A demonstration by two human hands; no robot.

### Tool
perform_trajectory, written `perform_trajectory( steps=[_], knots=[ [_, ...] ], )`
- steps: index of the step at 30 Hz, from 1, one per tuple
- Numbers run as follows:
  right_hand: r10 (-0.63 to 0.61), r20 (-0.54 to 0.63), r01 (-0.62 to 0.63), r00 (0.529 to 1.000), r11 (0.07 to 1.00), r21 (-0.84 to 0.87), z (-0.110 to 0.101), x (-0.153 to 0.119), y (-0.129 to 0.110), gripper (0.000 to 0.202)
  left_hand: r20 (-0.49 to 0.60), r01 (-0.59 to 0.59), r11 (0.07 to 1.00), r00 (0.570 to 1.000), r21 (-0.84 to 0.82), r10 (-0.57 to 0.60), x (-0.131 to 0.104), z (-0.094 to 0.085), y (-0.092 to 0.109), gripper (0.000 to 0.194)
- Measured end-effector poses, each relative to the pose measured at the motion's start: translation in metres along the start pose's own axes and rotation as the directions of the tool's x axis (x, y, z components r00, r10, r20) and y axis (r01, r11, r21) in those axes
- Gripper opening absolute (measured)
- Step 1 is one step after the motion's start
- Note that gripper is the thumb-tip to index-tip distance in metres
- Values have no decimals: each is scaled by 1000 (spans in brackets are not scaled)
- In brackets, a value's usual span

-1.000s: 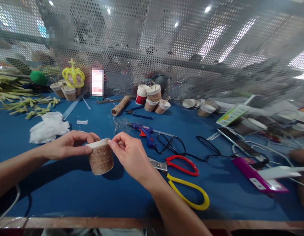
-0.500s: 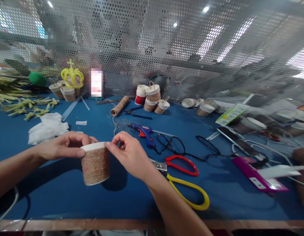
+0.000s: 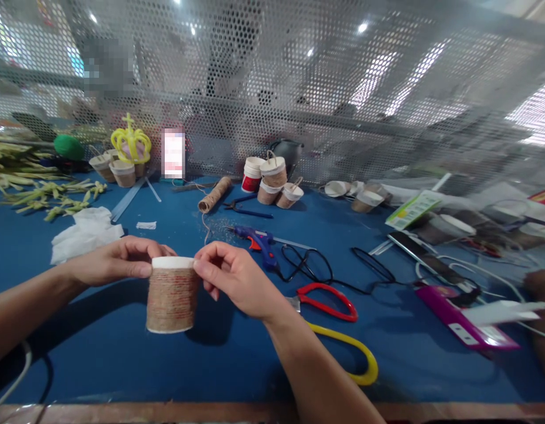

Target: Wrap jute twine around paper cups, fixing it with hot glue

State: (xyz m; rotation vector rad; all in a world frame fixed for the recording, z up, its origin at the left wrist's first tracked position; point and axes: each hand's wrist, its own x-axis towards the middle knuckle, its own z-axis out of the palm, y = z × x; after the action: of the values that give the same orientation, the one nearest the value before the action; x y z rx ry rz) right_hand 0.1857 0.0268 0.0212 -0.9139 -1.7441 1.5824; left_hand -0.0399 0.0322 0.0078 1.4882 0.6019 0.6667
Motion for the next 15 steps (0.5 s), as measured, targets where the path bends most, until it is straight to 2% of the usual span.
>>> perform_trajectory(
  steps=[5, 10, 13, 15],
  knots=[
    [-24, -33, 20, 999, 993, -117, 2, 1, 0, 18, -48, -11, 985, 999, 174, 20, 1, -2, -2, 28],
    [-46, -34, 37, 998, 970, -242, 7, 3, 3, 17, -147, -15, 870, 984, 493, 100, 3, 13, -2, 28],
    [-58, -29, 45, 998, 940, -337, 11, 3, 5, 16, -232, 25, 819, 964, 574, 133, 4, 22, -1, 23],
    [-68, -28, 53, 997, 927, -370, 13, 2, 6, 16, -248, 45, 805, 960, 591, 129, 5, 25, -1, 20]
  ],
)
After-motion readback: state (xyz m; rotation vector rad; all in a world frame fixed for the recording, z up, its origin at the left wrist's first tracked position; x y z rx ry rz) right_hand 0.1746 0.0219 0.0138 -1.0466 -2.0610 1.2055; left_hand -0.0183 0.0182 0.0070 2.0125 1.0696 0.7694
